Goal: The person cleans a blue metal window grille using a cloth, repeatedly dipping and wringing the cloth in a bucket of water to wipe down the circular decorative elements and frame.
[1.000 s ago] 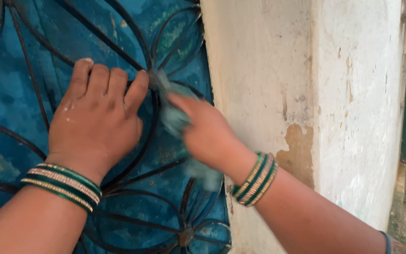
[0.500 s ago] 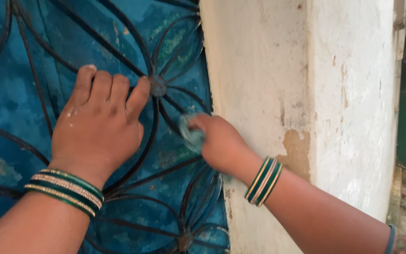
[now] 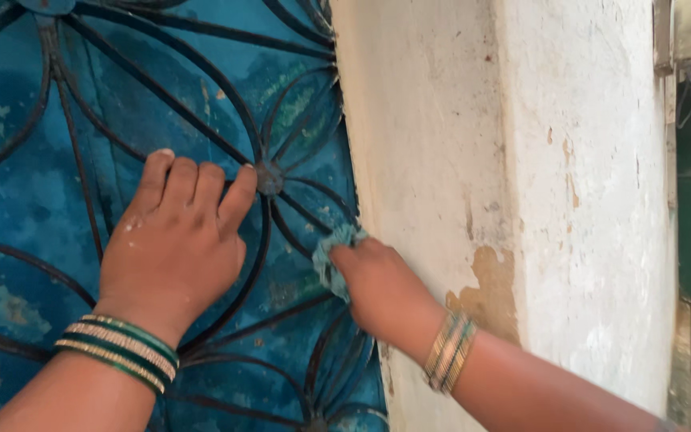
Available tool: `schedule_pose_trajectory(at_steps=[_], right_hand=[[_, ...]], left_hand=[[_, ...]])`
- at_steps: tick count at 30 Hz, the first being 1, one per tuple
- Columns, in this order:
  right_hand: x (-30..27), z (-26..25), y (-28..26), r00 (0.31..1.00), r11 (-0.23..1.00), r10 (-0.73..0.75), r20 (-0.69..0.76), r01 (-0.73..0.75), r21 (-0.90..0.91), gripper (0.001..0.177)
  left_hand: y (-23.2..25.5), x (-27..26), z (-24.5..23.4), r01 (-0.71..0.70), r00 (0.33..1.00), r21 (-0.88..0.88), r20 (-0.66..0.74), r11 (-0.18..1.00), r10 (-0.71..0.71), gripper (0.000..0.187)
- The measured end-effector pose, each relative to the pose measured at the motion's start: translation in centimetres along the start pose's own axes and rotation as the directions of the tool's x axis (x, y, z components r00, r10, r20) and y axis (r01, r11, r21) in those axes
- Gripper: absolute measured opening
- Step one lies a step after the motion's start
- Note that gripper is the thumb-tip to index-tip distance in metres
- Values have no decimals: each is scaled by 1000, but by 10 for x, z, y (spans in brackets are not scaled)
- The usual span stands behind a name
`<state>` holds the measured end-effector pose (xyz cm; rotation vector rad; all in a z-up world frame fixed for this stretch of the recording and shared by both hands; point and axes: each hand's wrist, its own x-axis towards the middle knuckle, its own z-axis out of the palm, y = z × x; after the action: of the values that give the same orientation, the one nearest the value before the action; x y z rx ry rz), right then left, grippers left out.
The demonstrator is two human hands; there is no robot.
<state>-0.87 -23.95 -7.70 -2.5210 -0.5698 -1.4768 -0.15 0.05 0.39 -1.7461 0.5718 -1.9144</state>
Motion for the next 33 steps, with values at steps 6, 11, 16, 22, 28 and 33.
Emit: schedule_pose_trajectory(at_steps=[6, 11, 16, 22, 28, 33], right_hand=[[57, 4, -27, 960, 797, 9, -280, 162, 581, 51], [20, 24, -29, 969, 967, 113, -222, -56, 250, 68], [1, 8, 0, 999, 999, 36, 40, -35, -22, 58], [-14, 21, -23, 938, 935, 86, -335, 39, 351, 57], [3, -1, -29, 825, 842, -528, -202, 478, -251, 41], [30, -25, -15, 701, 659, -709, -71, 623, -422, 32]], left_hand=[[2, 0, -2, 1, 1000, -14, 15, 1000, -1, 61], [4, -1, 0, 9, 999, -12, 47, 1000, -9, 58], [4, -1, -1, 9, 998, -19, 65, 1000, -8, 58], [3, 0, -1, 5, 999, -43, 46, 999, -3, 58], [3, 0, 1, 3, 998, -33, 55, 999, -2, 59], [3, -1, 4, 24, 1000, -19, 17, 1000, -24, 56]])
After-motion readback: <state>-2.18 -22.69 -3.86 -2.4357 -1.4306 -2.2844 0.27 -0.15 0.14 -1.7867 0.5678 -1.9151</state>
